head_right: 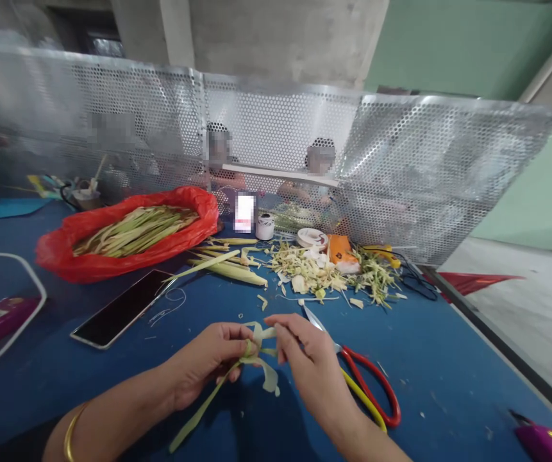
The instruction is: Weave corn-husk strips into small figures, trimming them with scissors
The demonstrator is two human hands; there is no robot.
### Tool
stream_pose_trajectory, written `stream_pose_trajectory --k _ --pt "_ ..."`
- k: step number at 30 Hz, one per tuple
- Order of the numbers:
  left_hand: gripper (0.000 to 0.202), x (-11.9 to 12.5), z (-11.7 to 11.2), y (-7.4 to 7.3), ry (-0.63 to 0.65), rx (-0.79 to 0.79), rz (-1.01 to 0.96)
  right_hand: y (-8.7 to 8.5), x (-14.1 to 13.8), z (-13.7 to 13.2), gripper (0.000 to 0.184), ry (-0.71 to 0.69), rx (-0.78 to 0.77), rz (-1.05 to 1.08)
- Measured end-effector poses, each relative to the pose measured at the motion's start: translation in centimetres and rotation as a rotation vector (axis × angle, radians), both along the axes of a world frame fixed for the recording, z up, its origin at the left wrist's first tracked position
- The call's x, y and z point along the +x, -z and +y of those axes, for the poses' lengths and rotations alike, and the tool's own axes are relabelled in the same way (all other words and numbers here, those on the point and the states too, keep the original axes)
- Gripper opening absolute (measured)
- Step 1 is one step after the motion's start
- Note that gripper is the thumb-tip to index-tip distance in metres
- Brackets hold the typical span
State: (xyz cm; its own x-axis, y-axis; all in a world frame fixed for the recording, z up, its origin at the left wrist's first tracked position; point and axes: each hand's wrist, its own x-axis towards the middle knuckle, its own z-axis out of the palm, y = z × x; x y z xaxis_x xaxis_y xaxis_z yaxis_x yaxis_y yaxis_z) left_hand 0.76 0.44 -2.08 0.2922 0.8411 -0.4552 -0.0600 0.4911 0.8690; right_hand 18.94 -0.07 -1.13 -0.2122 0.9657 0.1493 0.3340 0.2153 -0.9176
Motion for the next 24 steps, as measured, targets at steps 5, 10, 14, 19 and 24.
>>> stream_pose_trajectory --k 5,10,14,19,24 --pt "0.031 0.3 -0.2 0.0 -0.01 0.019 0.003 0.5 -0.2 -0.2 0.017 -0.004 0.207 -0.24" --pt "0.027 0.1 -0.1 0.2 -0.06 -0.016 -0.047 0.6 -0.5 0.0 0.019 -0.043 0.268 -0.246" --pt "0.028 0.0 0.0 0.3 -0.022 -0.042 -0.123 0.7 -0.8 0.0 0.021 -0.028 0.214 -0.22" --pt "0.031 -0.2 0.2 0.2 0.028 -0.075 -0.213 1.1 -0.8 0.1 0.02 -0.005 0.133 -0.211" --pt "0.038 -0.5 0.4 0.2 0.122 -0.086 -0.315 1.2 -0.8 0.3 0.02 -0.019 0.106 -0.181"
